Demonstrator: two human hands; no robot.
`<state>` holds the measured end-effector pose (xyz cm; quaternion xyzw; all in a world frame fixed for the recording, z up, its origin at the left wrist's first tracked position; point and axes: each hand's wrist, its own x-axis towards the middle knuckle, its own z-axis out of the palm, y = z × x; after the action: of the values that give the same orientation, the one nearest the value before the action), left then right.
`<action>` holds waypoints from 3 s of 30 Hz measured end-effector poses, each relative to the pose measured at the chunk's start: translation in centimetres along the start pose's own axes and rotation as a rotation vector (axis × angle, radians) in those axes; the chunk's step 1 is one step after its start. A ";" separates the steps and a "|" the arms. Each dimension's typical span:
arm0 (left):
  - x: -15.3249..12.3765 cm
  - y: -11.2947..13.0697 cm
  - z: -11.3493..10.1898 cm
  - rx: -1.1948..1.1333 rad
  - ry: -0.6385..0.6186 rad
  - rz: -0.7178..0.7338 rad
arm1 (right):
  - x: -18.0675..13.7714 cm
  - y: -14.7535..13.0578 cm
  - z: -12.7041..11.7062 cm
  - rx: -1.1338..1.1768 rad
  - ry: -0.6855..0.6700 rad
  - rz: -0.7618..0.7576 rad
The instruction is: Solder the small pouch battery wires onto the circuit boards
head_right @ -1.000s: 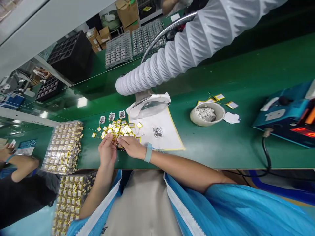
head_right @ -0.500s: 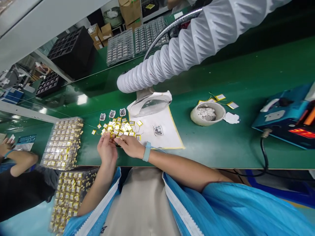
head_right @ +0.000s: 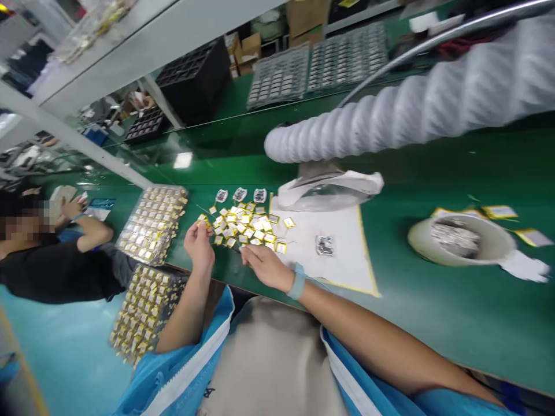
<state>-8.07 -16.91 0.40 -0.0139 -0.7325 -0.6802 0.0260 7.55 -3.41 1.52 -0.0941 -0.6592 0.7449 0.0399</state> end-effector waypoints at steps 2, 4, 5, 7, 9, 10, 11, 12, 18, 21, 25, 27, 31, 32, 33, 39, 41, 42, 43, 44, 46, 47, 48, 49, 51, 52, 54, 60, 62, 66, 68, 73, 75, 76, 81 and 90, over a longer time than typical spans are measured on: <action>2.0 0.4 -2.5 0.169 0.001 0.059 | -0.3 0.1 0.2 0.081 -0.037 0.048; 3.8 1.4 -5.9 0.344 0.001 0.104 | -0.3 0.1 0.3 0.161 -0.062 0.086; 4.6 2.1 -7.8 0.428 0.017 0.119 | -0.2 0.1 0.3 0.197 -0.067 0.100; 6.5 3.8 -12.2 0.583 0.070 0.124 | 0.0 0.1 0.3 0.265 -0.064 0.122; 8.7 5.6 -16.6 0.723 0.112 0.084 | 0.2 -0.1 0.2 0.329 -0.047 0.143; 9.9 6.3 -18.6 0.785 0.112 0.048 | 0.3 -0.1 0.1 0.358 -0.038 0.152; 11.0 6.9 -20.4 0.838 0.094 0.006 | 0.4 -0.2 0.1 0.384 -0.030 0.161; 12.0 7.3 -21.8 0.880 0.067 -0.037 | 0.4 -0.2 0.1 0.406 -0.025 0.170; 14.6 7.3 -25.0 0.974 -0.077 -0.143 | 0.6 0.1 -0.1 0.472 -0.025 0.195; 14.2 7.3 -25.0 0.976 -0.036 -0.087 | 0.5 0.3 -0.3 0.473 -0.020 0.193; 13.0 7.5 -24.4 0.885 0.072 0.024 | 0.5 0.2 -0.4 0.397 -0.031 0.163; 12.2 7.5 -23.5 0.791 0.163 0.107 | 0.6 0.2 -0.4 0.323 -0.046 0.132; 9.4 7.1 -19.3 0.557 0.176 0.209 | 0.8 0.2 -0.2 0.223 -0.054 0.092; 8.4 6.9 -17.7 0.507 0.126 0.207 | 0.9 0.2 -0.2 0.204 -0.045 0.084; 7.2 6.8 -15.8 0.458 0.058 0.199 | 0.9 0.1 -0.3 0.178 -0.036 0.072; -1.1 6.9 -4.7 0.096 -0.459 0.141 | 1.3 -0.6 -1.4 0.010 0.030 -0.013; -2.9 6.9 -2.2 0.035 -0.565 0.071 | 1.4 -0.8 -1.8 -0.024 0.040 -0.033; -3.5 6.8 -1.3 0.009 -0.602 0.022 | 1.4 -0.9 -1.9 -0.040 0.043 -0.041; -3.8 6.5 -0.6 -0.013 -0.624 -0.024 | 1.4 -1.0 -2.0 -0.054 0.045 -0.047; -3.9 6.1 0.0 -0.027 -0.629 -0.060 | 1.3 -1.1 -2.0 -0.067 0.050 -0.052; -3.5 5.1 0.6 -0.027 -0.593 -0.086 | 1.3 -1.1 -1.9 -0.084 0.070 -0.052; -3.1 4.6 0.7 -0.014 -0.571 -0.082 | 1.2 -1.0 -1.8 -0.088 0.086 -0.048; -2.7 4.0 0.8 0.006 -0.554 -0.076 | 1.2 -0.9 -1.7 -0.088 0.103 -0.040; -2.3 3.4 0.8 0.027 -0.539 -0.069 | 1.2 -0.7 -1.6 -0.085 0.118 -0.031; -1.5 2.6 0.7 0.076 -0.506 -0.045 | 1.1 -0.4 -1.5 -0.069 0.141 -0.005; -1.1 2.3 0.6 0.107 -0.485 -0.026 | 1.0 -0.3 -1.4 -0.055 0.149 0.009; 0.0 2.3 -0.2 0.194 -0.441 0.025 | 0.8 -0.1 -1.2 -0.009 0.155 0.043; 6.8 6.6 -8.7 0.623 -0.165 0.192 | 0.9 -0.1 -0.5 0.236 0.056 0.130; 9.9 8.6 -13.0 0.797 -0.009 0.162 | 1.0 -0.1 -0.3 0.294 0.030 0.137; 14.5 10.2 -19.0 1.082 0.092 -0.001 | 1.0 -0.2 -0.1 0.340 0.007 0.137; 15.7 9.6 -20.0 1.168 0.100 -0.058 | 0.9 -0.2 0.0 0.345 0.003 0.134; 16.6 7.5 -19.4 1.267 0.112 -0.129 | 1.0 -0.2 -0.1 0.356 0.019 0.133; 16.8 7.4 -19.0 1.261 0.109 -0.130 | 1.0 -0.3 -0.2 0.368 0.018 0.133; 16.8 7.6 -18.8 1.250 0.108 -0.122 | 1.1 -0.3 -0.3 0.376 0.016 0.132; 15.3 9.6 -17.6 1.104 0.127 0.024 | 1.3 -0.6 -0.5 0.407 0.017 0.112; 4.1 8.3 -7.5 0.548 -0.316 0.178 | 1.5 -1.0 -0.9 0.209 0.014 0.049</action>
<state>-11.54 -23.84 9.41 -0.1758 -0.8792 -0.4420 -0.0257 6.14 -2.17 2.26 -0.1106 -0.5750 0.8098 0.0360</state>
